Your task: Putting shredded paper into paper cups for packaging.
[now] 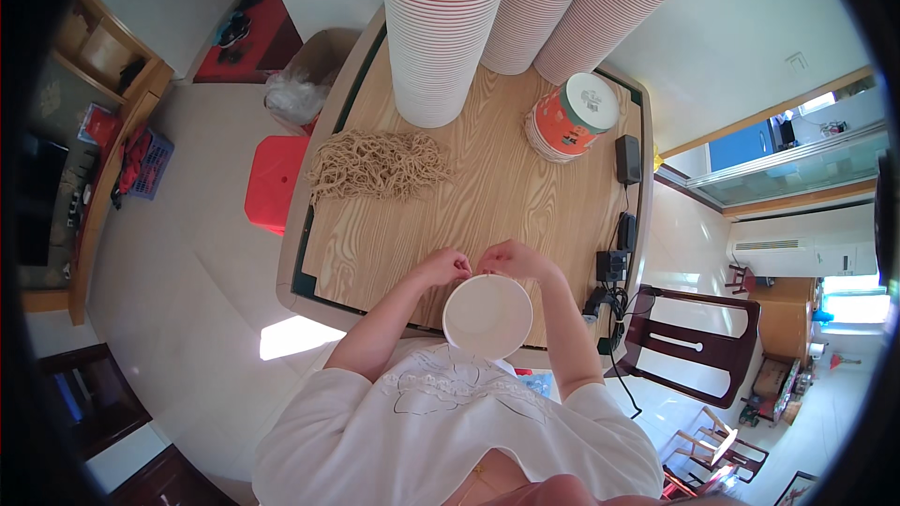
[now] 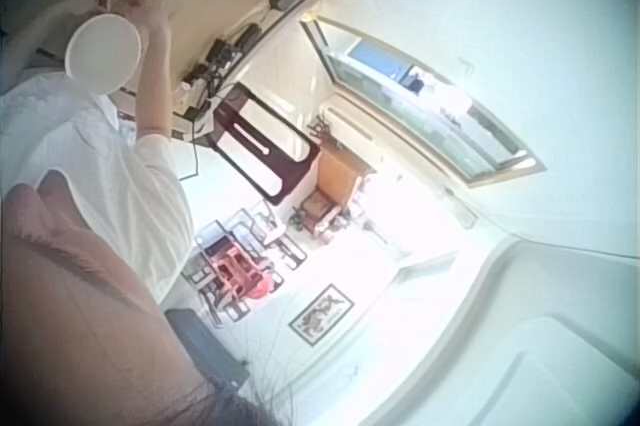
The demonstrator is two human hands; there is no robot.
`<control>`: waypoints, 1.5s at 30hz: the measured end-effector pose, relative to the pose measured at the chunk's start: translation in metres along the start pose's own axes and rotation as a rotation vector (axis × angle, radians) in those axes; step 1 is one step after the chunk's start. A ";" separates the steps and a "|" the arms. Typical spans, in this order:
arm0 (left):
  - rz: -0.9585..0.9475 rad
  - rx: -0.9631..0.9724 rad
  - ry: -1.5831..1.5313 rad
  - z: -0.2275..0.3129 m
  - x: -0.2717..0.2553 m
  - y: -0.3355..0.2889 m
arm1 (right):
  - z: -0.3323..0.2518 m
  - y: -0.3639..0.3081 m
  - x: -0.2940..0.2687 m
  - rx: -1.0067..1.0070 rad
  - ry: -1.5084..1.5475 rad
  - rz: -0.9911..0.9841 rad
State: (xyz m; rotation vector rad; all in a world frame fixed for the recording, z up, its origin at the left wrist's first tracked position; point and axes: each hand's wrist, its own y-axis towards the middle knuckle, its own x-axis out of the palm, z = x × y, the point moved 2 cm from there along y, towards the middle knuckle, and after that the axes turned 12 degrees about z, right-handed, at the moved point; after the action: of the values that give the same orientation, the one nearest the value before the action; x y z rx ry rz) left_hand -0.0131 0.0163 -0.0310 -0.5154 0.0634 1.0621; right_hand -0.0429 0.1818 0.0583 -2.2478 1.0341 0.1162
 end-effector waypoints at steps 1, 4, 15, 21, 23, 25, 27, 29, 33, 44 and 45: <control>-0.001 0.008 0.009 0.001 0.000 0.001 | 0.003 0.001 0.000 0.001 0.001 0.002; 0.040 -0.006 -0.043 -0.012 0.005 0.005 | 0.004 0.003 0.001 -0.018 0.019 0.033; 0.103 0.006 -0.008 0.002 -0.004 0.001 | -0.010 -0.006 -0.006 -0.039 -0.091 -0.061; 0.115 -0.034 -0.096 -0.012 -0.004 0.003 | -0.014 -0.011 -0.004 -0.178 -0.194 -0.085; 0.128 -0.050 -0.168 -0.020 -0.011 0.001 | -0.010 -0.010 -0.004 -0.159 -0.172 -0.007; 0.229 -0.052 -0.160 -0.023 -0.027 -0.002 | 0.006 -0.005 -0.009 -0.138 -0.148 0.077; 0.275 -0.064 -0.165 -0.021 -0.048 -0.008 | 0.024 -0.001 -0.036 -0.165 -0.168 0.401; 0.329 -0.082 -0.173 -0.017 -0.070 -0.019 | 0.025 -0.009 -0.057 -0.013 -0.225 0.602; 0.322 -0.153 -0.288 -0.008 -0.093 -0.034 | 0.028 -0.020 -0.073 0.188 -0.532 0.691; 0.358 0.051 -0.291 0.076 -0.074 -0.046 | -0.069 -0.043 -0.046 -0.213 -0.487 0.398; 0.325 0.074 -0.326 0.092 -0.069 -0.049 | -0.083 -0.039 -0.039 -0.447 -0.280 0.420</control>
State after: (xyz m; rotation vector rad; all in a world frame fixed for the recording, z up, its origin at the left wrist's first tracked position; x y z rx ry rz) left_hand -0.0237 -0.0186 0.0884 -0.2631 -0.1045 1.4447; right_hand -0.0572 0.1766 0.1569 -2.2620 1.4096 0.8930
